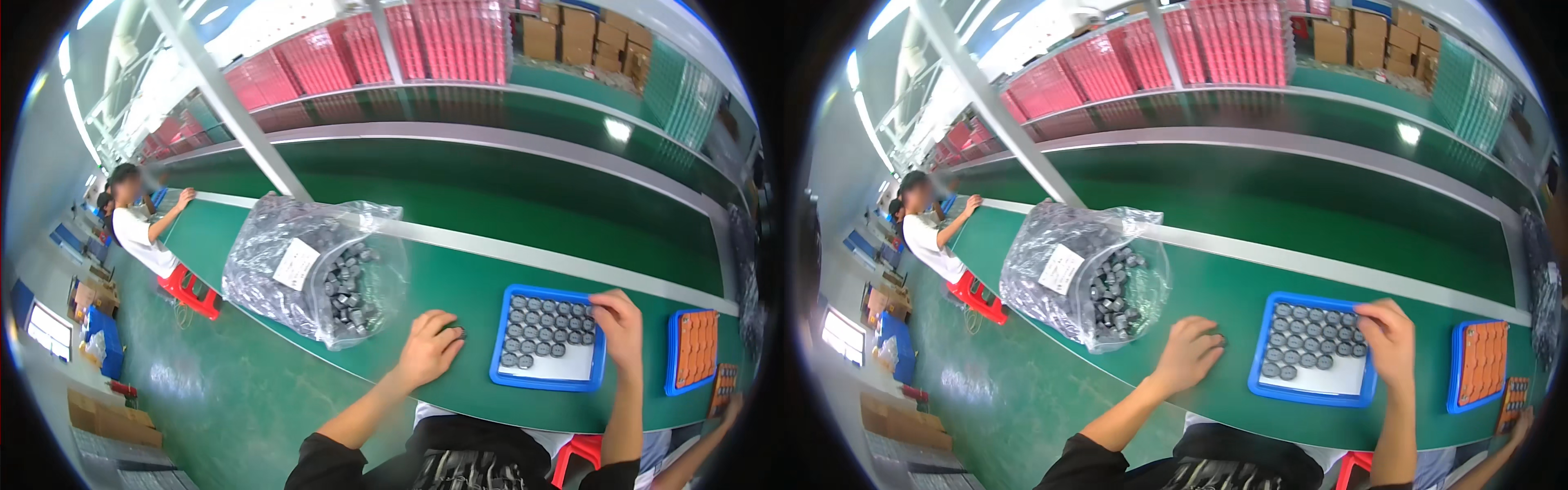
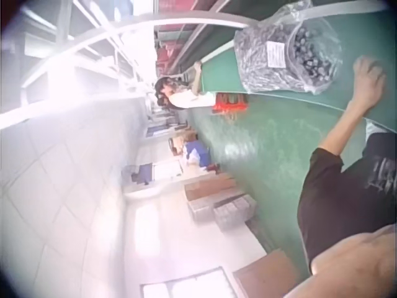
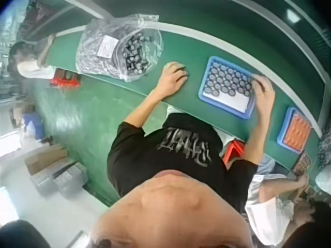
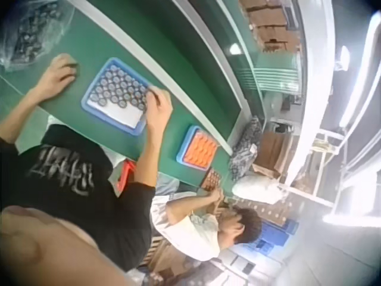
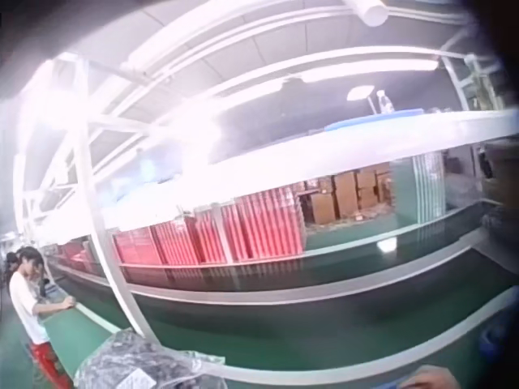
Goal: Picking small circular electronic components from a plastic bag and placing them into a blue grid tray.
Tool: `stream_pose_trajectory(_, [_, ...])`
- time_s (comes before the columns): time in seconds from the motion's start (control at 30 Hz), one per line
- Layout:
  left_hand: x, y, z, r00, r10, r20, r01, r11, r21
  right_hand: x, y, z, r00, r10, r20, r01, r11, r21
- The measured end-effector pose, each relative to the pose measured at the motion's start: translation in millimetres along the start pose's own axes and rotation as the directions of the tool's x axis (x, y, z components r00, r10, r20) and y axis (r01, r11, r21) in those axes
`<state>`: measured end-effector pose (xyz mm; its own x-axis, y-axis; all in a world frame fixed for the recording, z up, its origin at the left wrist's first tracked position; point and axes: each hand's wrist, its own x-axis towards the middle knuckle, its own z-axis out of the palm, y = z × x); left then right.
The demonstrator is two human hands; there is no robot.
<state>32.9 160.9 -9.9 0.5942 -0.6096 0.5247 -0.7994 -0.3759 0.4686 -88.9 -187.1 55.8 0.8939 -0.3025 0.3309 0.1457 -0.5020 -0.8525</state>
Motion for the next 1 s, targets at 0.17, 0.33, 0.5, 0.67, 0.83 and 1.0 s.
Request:
stream_pose_trajectory(0.17, [-3,7,1,0.999,-0.036,-0.009,0.037,0.995,0.090,-114,36,-43,0.870,0.381,-0.312,-0.431,0.896,-0.107])
stream_pose_trajectory(0.33, [-13,11,7,0.999,-0.047,-0.026,0.050,0.993,0.110,-156,40,-32,0.946,0.100,-0.308,-0.269,0.774,-0.574])
stream_pose_trajectory(0.5, [-15,16,10,0.996,-0.089,-0.014,0.090,0.989,0.114,-175,47,-47,0.923,0.171,-0.346,-0.320,0.838,-0.442])
stream_pose_trajectory(0.67, [-15,19,4,0.999,-0.047,-0.006,0.048,0.978,0.202,-176,40,-58,0.992,0.108,-0.063,-0.125,0.834,-0.537])
stream_pose_trajectory(0.83, [-6,32,-4,0.999,-0.046,-0.003,0.045,0.967,0.252,-169,38,-60,0.991,0.132,-0.034,-0.125,0.779,-0.614])
stream_pose_trajectory(1.0, [-14,30,2,0.999,-0.053,-0.014,0.054,0.959,0.276,-170,30,-52,0.996,0.088,-0.022,-0.079,0.720,-0.689])
